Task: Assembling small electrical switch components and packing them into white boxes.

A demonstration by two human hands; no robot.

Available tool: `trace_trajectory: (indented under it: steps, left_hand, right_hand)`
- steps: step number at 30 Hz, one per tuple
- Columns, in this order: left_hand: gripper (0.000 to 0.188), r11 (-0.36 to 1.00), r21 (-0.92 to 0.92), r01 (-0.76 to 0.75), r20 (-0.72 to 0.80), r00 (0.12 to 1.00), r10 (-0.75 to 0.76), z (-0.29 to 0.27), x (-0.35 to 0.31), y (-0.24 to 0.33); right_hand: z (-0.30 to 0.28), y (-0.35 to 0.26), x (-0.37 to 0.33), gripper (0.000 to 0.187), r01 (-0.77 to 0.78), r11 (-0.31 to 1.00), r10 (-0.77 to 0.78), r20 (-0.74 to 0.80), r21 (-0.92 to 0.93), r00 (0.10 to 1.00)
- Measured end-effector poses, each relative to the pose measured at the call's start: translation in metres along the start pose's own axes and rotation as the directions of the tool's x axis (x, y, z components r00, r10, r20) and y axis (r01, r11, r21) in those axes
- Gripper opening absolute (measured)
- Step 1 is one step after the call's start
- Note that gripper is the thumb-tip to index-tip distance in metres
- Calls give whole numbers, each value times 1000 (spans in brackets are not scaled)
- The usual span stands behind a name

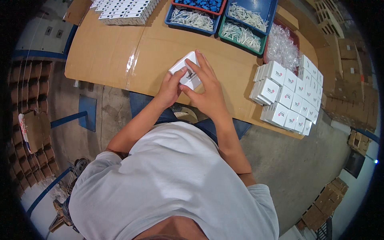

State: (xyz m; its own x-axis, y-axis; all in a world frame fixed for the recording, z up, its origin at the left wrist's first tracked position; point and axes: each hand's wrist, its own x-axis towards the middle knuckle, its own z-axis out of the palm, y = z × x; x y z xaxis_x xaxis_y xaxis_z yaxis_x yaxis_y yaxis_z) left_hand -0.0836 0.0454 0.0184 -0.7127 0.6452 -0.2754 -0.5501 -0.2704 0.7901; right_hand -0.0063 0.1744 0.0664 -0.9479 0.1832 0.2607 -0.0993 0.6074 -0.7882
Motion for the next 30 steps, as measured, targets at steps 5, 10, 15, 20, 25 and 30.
trace_trajectory:
  steps: [5,10,15,20,25,30]
  left_hand:
    - [45,988,85,-129,117,986,119,-4,0,2]
    - [40,968,181,-176,216,967,135,-2,-18,12]
    - [36,956,233,-176,279,954,108,4,-28,20]
    - [35,957,234,-173,275,956,105,6,-32,15]
    - [34,963,209,-170,282,953,107,6,-30,12]
    - [36,968,-137,209,89,976,-198,7,-21,13]
  right_hand:
    - [-10,11,-4,53,-190,828,273,-84,528,958]
    - [-20,21,-9,38,-238,814,292,-19,531,956]
    - [-21,11,-14,27,-167,758,253,-48,630,966]
    - [-20,8,-17,19,-174,775,269,-68,608,961]
    - [-20,9,-19,15,-204,756,303,-57,622,951]
    - [-23,26,-17,21,-385,717,436,57,581,898]
